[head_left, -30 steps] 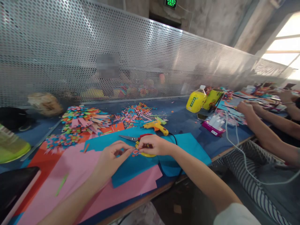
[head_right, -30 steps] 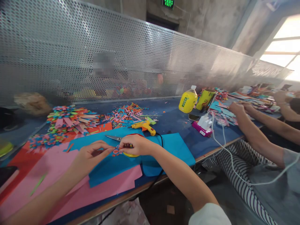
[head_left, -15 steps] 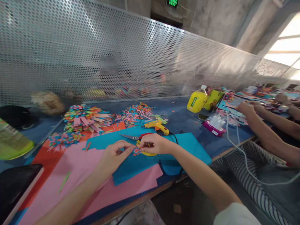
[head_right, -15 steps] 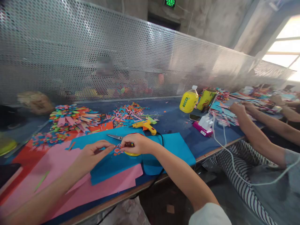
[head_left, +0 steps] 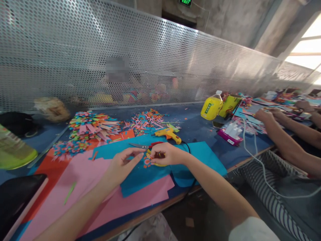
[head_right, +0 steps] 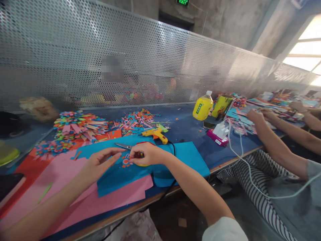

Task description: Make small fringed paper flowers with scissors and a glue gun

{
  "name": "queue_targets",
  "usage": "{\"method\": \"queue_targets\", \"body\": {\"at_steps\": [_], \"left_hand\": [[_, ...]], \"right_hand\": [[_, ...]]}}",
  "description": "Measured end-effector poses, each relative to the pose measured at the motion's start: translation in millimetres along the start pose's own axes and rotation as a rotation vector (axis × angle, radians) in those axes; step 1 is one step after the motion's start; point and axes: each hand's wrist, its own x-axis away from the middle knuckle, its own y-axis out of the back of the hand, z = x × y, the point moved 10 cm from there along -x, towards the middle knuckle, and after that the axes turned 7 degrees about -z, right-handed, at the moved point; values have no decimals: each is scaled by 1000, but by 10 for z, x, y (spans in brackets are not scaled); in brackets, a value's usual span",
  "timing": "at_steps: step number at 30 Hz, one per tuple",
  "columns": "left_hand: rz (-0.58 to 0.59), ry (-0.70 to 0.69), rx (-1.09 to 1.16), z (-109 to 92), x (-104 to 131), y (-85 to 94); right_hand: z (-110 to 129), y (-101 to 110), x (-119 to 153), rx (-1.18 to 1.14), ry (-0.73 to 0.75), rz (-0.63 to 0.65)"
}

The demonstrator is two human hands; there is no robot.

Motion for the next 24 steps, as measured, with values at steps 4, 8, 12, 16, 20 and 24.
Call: {"method": "queue_targets", "body": {"at_steps": [4,8,12,16,20,24], "left_hand": [[85,-56,-76,-63,12,-93],[139,-81,-127,-46,22,-143],[155,-111,-139,-29,21,-149],[125,-99,-113,-39,14,-122],[75,-110,-109,-106,14,-87],[50,-113,-114,-127,15,-81]], "right_hand": [[-14,-80,18,-40,-21,88],[-17,-114,32,-58,-29,130],[-20,-128,33,-47,-47,152],[18,-77,7,-29,-23,105],[21,-36,-3,-2,-9,56],[11,-43,5,13,5,57]]}}
